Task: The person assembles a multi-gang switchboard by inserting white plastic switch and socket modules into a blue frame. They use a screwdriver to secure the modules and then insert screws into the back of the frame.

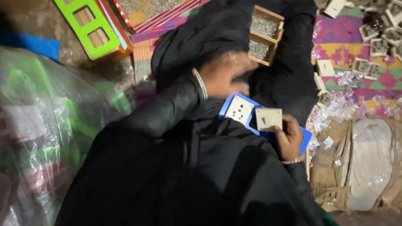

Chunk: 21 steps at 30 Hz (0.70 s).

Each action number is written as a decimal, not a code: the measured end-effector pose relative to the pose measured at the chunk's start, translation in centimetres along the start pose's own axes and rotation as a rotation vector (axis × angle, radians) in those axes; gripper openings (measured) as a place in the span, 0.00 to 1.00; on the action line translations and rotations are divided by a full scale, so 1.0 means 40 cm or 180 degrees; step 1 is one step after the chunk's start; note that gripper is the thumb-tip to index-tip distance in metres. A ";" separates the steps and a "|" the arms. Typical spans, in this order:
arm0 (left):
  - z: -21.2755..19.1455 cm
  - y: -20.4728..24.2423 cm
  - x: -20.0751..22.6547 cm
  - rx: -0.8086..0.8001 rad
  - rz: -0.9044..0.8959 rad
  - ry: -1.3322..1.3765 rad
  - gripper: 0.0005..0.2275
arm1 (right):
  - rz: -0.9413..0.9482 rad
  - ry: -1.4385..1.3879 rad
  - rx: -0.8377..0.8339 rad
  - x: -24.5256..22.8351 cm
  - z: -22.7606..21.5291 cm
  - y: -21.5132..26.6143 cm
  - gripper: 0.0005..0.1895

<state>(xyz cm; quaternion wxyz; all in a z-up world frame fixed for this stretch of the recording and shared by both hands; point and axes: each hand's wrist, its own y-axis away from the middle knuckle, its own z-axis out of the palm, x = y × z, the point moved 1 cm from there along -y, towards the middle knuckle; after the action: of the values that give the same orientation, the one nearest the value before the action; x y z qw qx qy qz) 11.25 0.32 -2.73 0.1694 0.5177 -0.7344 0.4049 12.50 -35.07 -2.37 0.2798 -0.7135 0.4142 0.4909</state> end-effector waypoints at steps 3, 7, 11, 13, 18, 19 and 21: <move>-0.053 -0.012 -0.213 0.1366 -0.1044 -0.0441 0.18 | 0.0161 -0.0161 0.0118 0.044 -0.033 0.017 0.12; -0.002 0.021 -0.461 0.1911 -0.2739 -0.0490 0.20 | 0.0010 -0.0097 0.0320 0.085 -0.073 0.026 0.10; 0.130 0.027 -0.536 0.1103 -0.3012 -0.0376 0.16 | 0.0271 -0.0667 0.0567 0.108 -0.094 0.031 0.08; 0.154 0.029 -0.507 0.0606 -0.2640 -0.0511 0.15 | 0.0413 -0.0816 0.0681 0.113 -0.096 0.040 0.08; 0.057 -0.033 -0.372 -0.0615 -0.2455 -0.0774 0.16 | 0.0570 -0.0881 0.0655 0.111 -0.113 0.020 0.09; 0.031 -0.037 -0.341 -0.0497 -0.2235 -0.0987 0.16 | 0.0522 -0.0757 0.0579 0.110 -0.114 0.025 0.09; -0.035 -0.056 -0.295 -0.0318 -0.2066 -0.1219 0.15 | 0.0395 -0.0515 0.0441 0.110 -0.121 0.020 0.08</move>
<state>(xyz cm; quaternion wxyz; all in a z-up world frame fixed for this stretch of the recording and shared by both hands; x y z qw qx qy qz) 17.81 8.44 -8.83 0.1736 0.7808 -0.5693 0.1898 14.84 -40.78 -4.72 0.3300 -0.6236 0.4665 0.5335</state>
